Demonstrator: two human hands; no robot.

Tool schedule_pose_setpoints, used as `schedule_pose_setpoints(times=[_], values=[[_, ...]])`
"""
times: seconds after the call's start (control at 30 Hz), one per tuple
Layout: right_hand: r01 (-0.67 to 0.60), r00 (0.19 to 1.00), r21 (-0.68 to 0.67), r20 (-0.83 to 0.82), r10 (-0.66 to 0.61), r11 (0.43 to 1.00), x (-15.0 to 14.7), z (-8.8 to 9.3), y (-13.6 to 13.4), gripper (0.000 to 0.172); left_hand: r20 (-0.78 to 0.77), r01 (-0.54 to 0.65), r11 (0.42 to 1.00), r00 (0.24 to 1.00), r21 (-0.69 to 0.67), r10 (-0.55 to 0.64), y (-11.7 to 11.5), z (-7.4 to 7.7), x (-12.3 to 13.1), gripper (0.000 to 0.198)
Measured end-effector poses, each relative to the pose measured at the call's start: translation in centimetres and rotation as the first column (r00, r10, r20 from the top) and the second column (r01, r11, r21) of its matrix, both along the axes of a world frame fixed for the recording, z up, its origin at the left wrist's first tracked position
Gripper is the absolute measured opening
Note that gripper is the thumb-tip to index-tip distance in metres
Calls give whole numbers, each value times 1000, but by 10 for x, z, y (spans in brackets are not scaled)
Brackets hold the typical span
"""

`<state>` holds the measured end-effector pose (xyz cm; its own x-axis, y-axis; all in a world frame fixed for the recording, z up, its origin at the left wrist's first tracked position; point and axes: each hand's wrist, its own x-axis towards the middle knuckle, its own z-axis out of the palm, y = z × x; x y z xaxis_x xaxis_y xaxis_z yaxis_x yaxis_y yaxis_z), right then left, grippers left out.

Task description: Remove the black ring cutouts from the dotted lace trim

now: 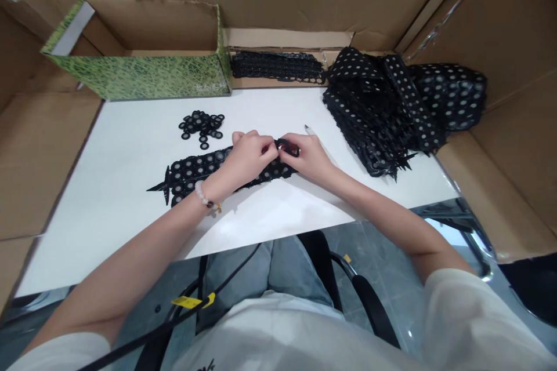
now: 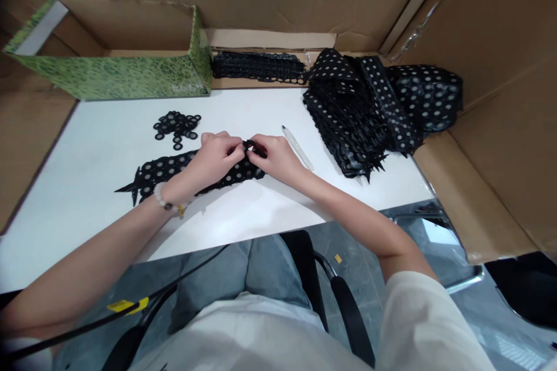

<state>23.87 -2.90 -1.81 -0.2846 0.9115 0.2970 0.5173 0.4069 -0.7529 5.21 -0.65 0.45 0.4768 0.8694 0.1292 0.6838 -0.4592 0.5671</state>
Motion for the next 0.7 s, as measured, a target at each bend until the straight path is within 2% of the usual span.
schedule_pose_setpoints(times=[0.1, 0.17, 0.23, 0.27, 0.3, 0.37, 0.47, 0.57, 0.7], values=[[22, 1000, -19, -6, -22, 1000, 0, -2, 2, 16, 16, 13, 999, 1000, -42, -13, 2, 5, -2, 31], [61, 997, -47, -37, -62, 997, 2, -4, 5, 15, 71, 20, 986, 997, -163, -9, 6, 8, -6, 33], [89, 989, -124, -104, -102, 988, 3, -7, 8, 16, 133, -9, 965, 990, -263, 45, 10, 10, -10, 34], [85, 982, -181, -152, -114, 980, 4, -8, 9, 18, 148, -40, 963, 986, -268, 82, 10, 10, -12, 33], [64, 971, -244, -211, -117, 968, 4, -9, 10, 21, 145, -77, 970, 983, -232, 113, 10, 10, -13, 32], [-16, 937, -347, -332, -107, 938, 3, -9, 11, 26, 86, -131, 989, 987, -73, 137, 8, 7, -13, 29], [-101, 894, -406, -437, -96, 908, 1, -7, 11, 31, -64, -96, 988, 992, 125, 105, 0, 2, -8, 30], [-139, 879, -403, -471, -75, 904, 1, -5, 10, 33, -113, -41, 989, 992, 141, 57, -4, -3, -5, 35], [-162, 902, -359, -431, -9, 919, 5, -2, 11, 33, -79, -13, 998, 997, 62, 18, 3, -7, -8, 44]])
